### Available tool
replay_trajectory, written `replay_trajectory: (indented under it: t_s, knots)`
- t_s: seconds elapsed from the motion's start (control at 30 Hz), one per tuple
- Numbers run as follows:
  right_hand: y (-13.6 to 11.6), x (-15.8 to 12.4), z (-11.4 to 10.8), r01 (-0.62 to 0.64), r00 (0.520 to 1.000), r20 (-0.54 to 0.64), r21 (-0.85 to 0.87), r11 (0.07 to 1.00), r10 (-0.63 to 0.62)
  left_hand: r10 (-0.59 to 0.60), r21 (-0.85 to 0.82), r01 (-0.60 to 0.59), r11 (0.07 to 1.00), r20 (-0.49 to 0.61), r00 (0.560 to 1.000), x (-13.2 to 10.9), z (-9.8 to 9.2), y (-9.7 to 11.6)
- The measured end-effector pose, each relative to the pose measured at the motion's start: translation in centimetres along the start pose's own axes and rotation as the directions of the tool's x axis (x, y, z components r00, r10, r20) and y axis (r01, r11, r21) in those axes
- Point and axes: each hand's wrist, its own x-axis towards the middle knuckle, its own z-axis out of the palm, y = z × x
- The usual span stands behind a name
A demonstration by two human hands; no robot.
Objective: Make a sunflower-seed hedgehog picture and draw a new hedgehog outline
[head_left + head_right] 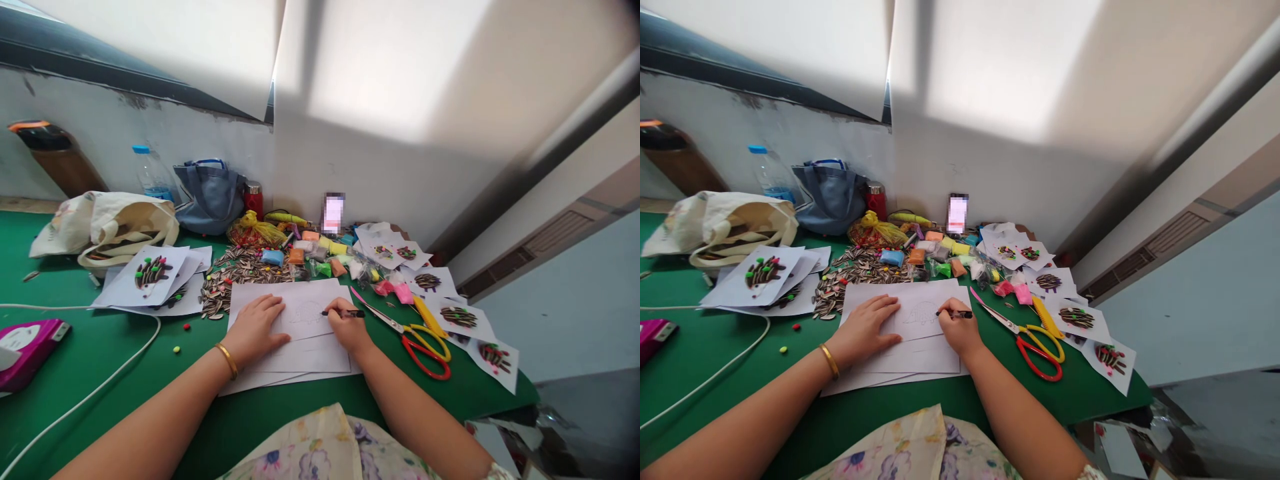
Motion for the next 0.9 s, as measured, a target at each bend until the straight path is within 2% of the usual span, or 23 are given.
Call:
replay_trajectory:
  t_s: [0.9]
  knots:
    - [0.28, 0.31, -0.27, -0.012, 1.0, -0.022, 0.018, 1.0, 0.012, 0.015, 0.037, -0.015, 0.999, 0.003, 1.0, 0.01, 0.13, -0.17]
